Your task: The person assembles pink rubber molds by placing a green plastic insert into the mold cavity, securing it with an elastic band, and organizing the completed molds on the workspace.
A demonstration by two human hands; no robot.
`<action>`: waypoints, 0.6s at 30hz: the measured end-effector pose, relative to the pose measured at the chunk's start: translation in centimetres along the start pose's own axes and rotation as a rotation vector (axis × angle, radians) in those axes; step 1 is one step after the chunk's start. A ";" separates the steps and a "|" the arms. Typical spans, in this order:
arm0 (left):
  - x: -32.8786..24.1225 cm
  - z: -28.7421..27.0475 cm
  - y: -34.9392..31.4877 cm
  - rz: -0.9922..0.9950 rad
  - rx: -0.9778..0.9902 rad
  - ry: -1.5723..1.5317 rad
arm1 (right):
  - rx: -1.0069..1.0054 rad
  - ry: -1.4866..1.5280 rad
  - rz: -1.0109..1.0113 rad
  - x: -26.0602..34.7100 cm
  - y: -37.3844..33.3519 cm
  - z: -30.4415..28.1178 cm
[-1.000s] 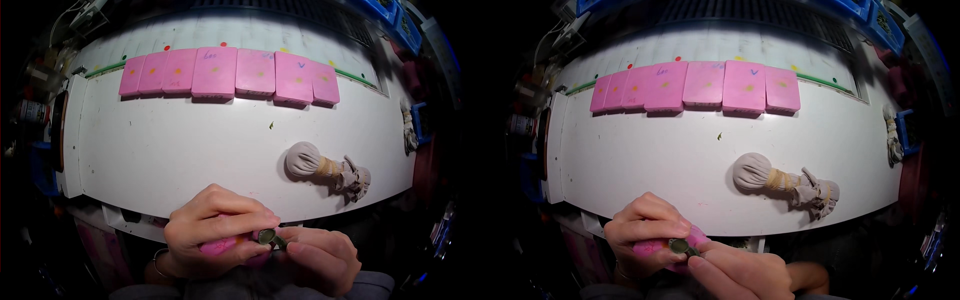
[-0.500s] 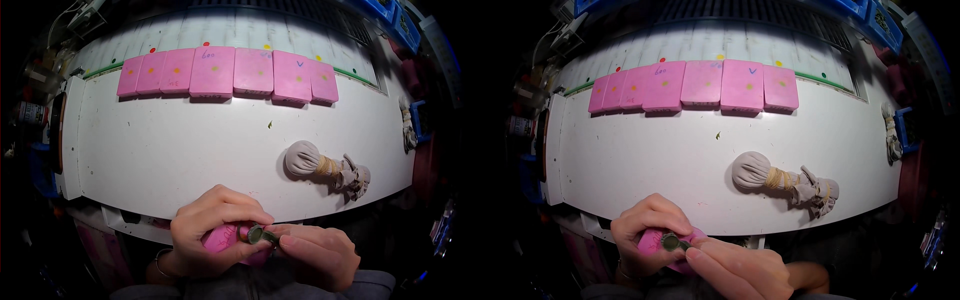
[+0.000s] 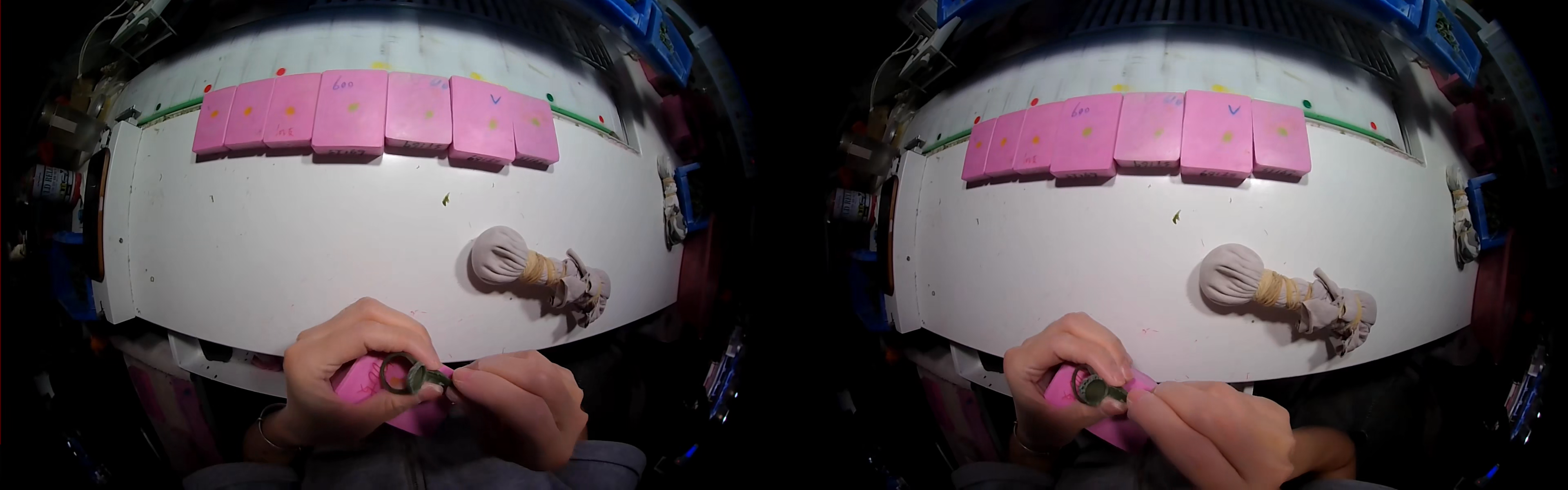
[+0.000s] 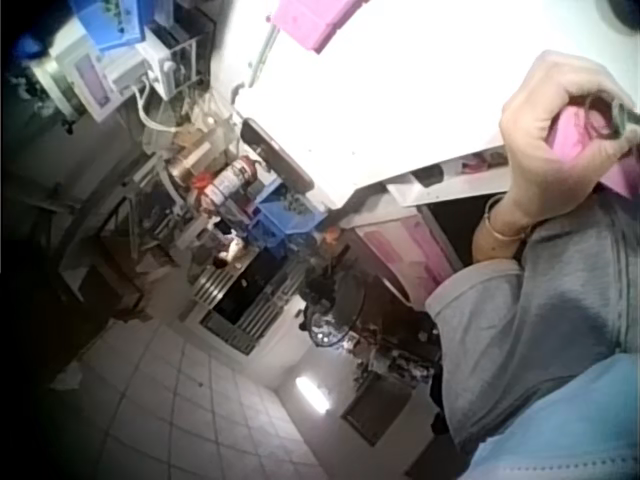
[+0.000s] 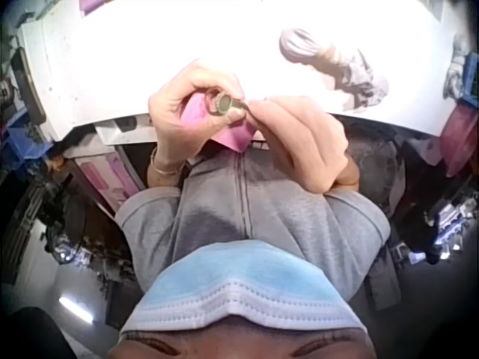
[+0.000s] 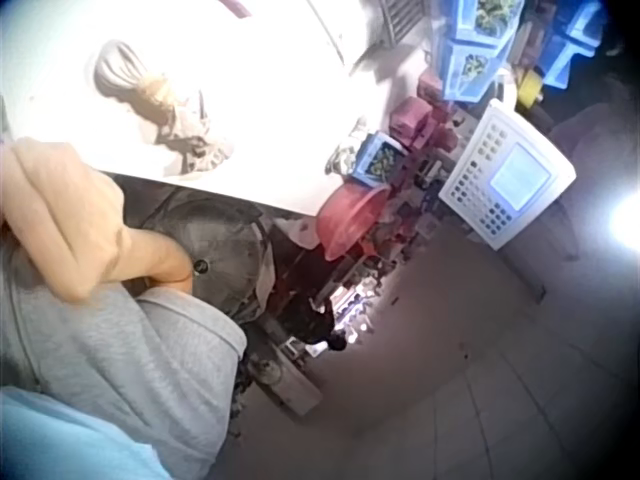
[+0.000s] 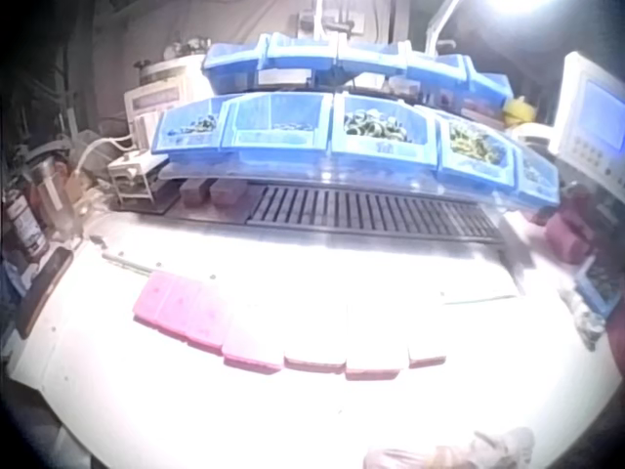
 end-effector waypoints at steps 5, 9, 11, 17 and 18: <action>-1.1 0.4 0.5 0.059 -0.027 0.196 | 0.079 -0.107 0.048 0.1 -0.1 -0.9; -1.2 0.0 0.3 0.095 -0.029 0.356 | 0.396 0.085 0.346 -2.6 -0.4 1.3; -1.6 0.4 0.2 0.161 -0.011 0.479 | 0.275 0.345 0.392 -3.8 -0.7 1.0; -1.3 0.0 0.4 0.018 0.021 0.429 | 0.552 1.063 1.079 -6.9 -4.1 3.8; -1.2 -0.2 0.5 0.022 0.023 0.434 | 0.638 1.090 1.091 -6.9 -4.6 4.2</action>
Point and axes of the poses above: each hand's wrist, its own y-axis towards the middle knuckle, its own z-axis out of the palm, x = y × z, the point moved 7 cm from there along y, towards the middle knuckle, and after that the axes turned 1 degree about -z, right-handed, at the moved point
